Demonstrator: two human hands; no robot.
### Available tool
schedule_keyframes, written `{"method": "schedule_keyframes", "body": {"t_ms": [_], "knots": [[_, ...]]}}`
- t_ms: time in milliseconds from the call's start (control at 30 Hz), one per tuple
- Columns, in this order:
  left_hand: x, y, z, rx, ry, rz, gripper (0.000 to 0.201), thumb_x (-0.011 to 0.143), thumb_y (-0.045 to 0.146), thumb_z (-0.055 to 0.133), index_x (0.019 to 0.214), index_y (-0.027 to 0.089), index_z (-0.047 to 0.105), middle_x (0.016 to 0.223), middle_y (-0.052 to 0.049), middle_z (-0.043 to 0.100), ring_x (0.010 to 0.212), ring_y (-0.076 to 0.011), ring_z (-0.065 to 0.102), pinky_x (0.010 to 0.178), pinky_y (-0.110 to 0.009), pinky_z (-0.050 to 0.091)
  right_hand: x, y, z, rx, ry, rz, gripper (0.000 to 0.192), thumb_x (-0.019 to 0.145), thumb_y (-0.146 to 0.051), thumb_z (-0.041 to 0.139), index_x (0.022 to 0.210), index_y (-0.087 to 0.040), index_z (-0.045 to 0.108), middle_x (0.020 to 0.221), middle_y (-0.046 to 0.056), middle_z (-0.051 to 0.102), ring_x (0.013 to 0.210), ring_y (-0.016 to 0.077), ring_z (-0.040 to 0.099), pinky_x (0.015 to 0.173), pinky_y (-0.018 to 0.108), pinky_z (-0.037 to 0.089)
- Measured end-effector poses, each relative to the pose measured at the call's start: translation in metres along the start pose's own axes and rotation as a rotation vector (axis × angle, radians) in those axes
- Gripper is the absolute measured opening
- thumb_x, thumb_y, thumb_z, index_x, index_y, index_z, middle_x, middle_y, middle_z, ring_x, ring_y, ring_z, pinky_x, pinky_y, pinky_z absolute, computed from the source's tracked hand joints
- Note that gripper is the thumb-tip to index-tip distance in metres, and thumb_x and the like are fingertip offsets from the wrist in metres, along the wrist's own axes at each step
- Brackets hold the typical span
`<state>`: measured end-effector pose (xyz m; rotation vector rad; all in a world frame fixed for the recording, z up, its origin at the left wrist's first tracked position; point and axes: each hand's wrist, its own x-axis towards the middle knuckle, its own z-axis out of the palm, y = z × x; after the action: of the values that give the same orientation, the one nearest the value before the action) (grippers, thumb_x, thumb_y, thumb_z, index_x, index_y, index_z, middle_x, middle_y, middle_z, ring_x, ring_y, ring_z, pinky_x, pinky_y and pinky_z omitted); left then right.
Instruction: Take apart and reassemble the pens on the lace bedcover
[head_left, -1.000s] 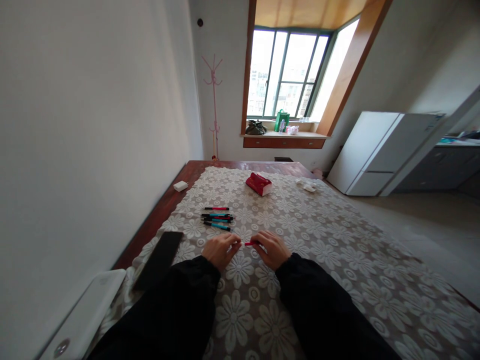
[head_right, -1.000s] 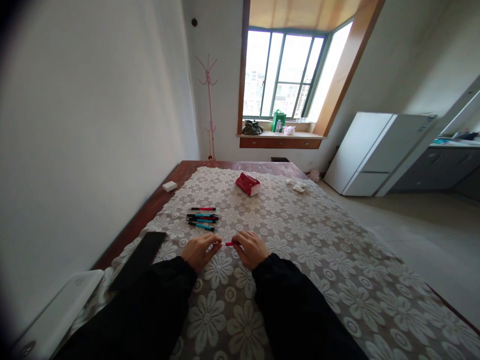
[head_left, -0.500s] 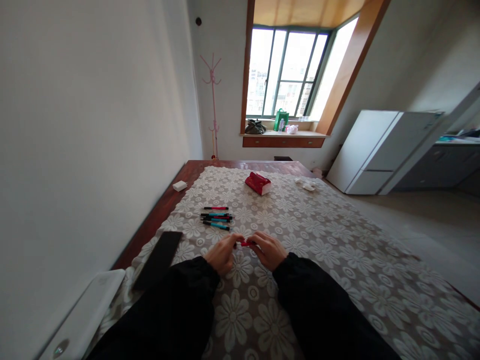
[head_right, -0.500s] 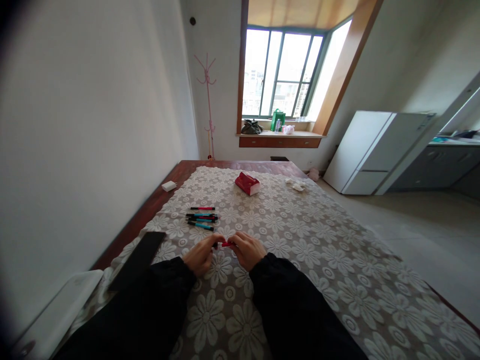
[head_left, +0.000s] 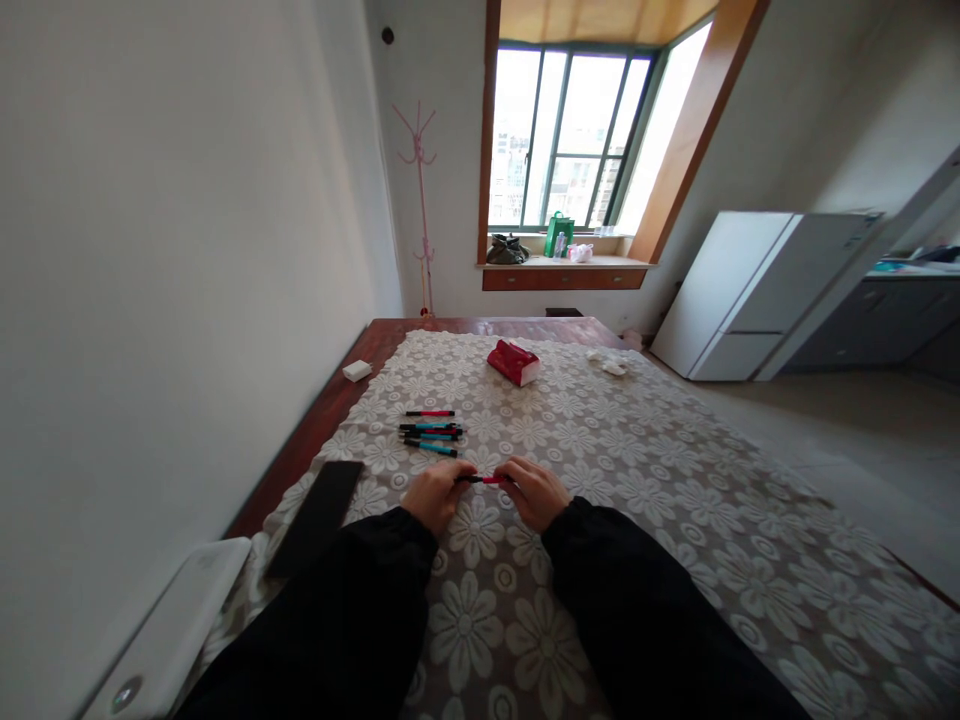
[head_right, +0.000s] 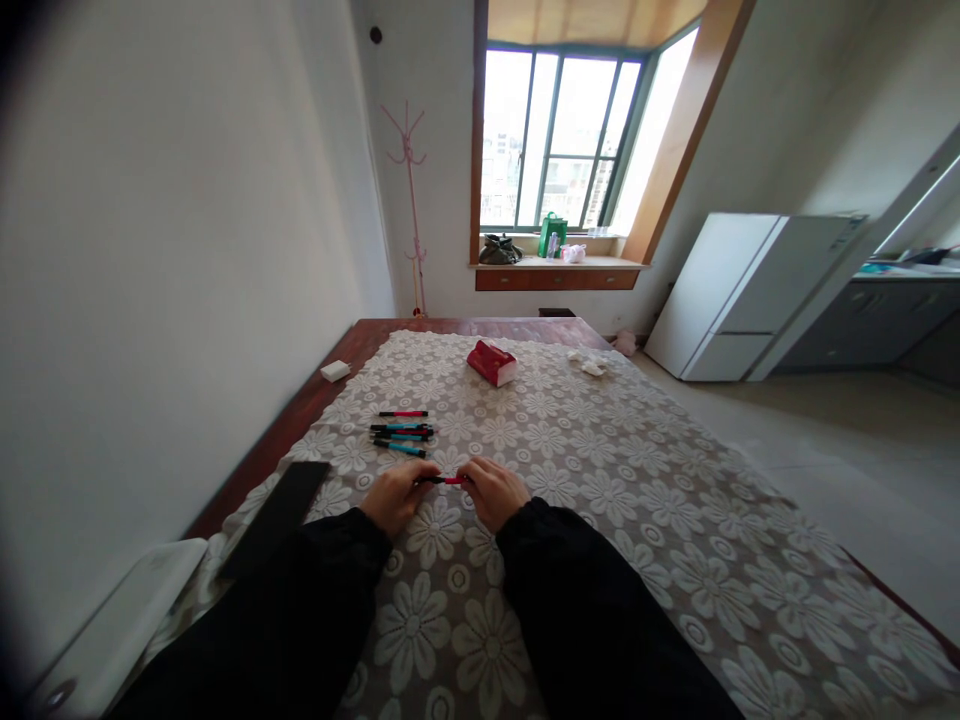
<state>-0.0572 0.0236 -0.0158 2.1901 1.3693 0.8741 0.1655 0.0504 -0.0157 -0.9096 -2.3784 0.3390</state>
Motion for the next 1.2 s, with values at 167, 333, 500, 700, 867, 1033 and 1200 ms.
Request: {"method": "schedule_keyframes", "body": {"t_ms": [167,333,500,700,867,1033,1200], "knots": [[-0.0018,0.0003,0.0017,-0.026,-0.002,0.026,0.021,0.085,0.016,0.054,0.103,0.023,0.062,0.099,-0.002,0.069,0.094,-0.0170,0.064,0.087,-0.030,0.051,-0.0002,0.0032,0.0002,-0.010,0.011,0.016,0.014,0.094,-0.020,0.046,0.097,-0.020,0.060,0.091,0.005,0.064,0.085,0.0175,0.059,0.076,0.027,0.045],[-0.0023,0.0007,0.0039,-0.153,0.026,-0.005,0.022,0.082,0.013,0.057,0.103,0.021,0.059,0.099,-0.003,0.070,0.091,-0.0157,0.067,0.085,-0.029,0.053,-0.0005,0.0027,0.0005,-0.006,-0.037,-0.021,0.016,0.095,-0.021,0.044,0.097,-0.020,0.060,0.090,0.005,0.064,0.083,0.0169,0.059,0.075,0.026,0.045],[-0.0020,-0.0002,0.0035,-0.187,0.032,0.017,0.020,0.083,0.017,0.058,0.103,0.021,0.060,0.101,-0.003,0.070,0.093,-0.0156,0.068,0.085,-0.029,0.054,-0.0018,0.0008,-0.0003,-0.006,-0.034,0.025,0.016,0.092,-0.022,0.049,0.107,-0.019,0.055,0.092,0.006,0.064,0.083,0.0173,0.060,0.075,0.027,0.045],[-0.0024,0.0018,0.0019,-0.170,0.022,0.034,0.016,0.084,0.020,0.058,0.100,0.021,0.061,0.098,-0.002,0.071,0.089,-0.0150,0.067,0.084,-0.030,0.054,-0.0017,0.0014,-0.0005,-0.067,-0.050,0.039,0.013,0.094,-0.027,0.049,0.091,-0.019,0.058,0.079,0.004,0.062,0.073,0.0161,0.057,0.069,0.027,0.042],[-0.0021,0.0023,0.0021,-0.194,0.029,0.030,0.016,0.084,0.021,0.059,0.099,0.020,0.061,0.097,-0.003,0.070,0.088,-0.0157,0.067,0.084,-0.031,0.054,-0.0017,0.0023,-0.0001,-0.068,-0.044,0.044,0.017,0.093,-0.034,0.051,0.095,-0.019,0.060,0.078,0.004,0.062,0.072,0.0160,0.057,0.069,0.027,0.041],[-0.0022,0.0011,0.0029,-0.222,0.016,0.034,0.015,0.084,0.022,0.058,0.099,0.020,0.061,0.097,-0.003,0.070,0.089,-0.0157,0.067,0.084,-0.030,0.054,-0.0027,0.0045,0.0011,-0.106,-0.048,0.009,0.021,0.096,-0.029,0.046,0.083,-0.019,0.060,0.073,0.004,0.061,0.071,0.0161,0.056,0.068,0.027,0.040],[-0.0024,0.0024,0.0026,-0.226,0.017,0.039,0.015,0.084,0.023,0.059,0.098,0.020,0.061,0.095,-0.003,0.071,0.088,-0.0154,0.067,0.083,-0.029,0.054,-0.0016,0.0005,-0.0008,-0.077,-0.053,0.045,0.020,0.089,-0.036,0.058,0.099,-0.019,0.058,0.076,0.002,0.062,0.071,0.0162,0.057,0.068,0.027,0.040]]}}
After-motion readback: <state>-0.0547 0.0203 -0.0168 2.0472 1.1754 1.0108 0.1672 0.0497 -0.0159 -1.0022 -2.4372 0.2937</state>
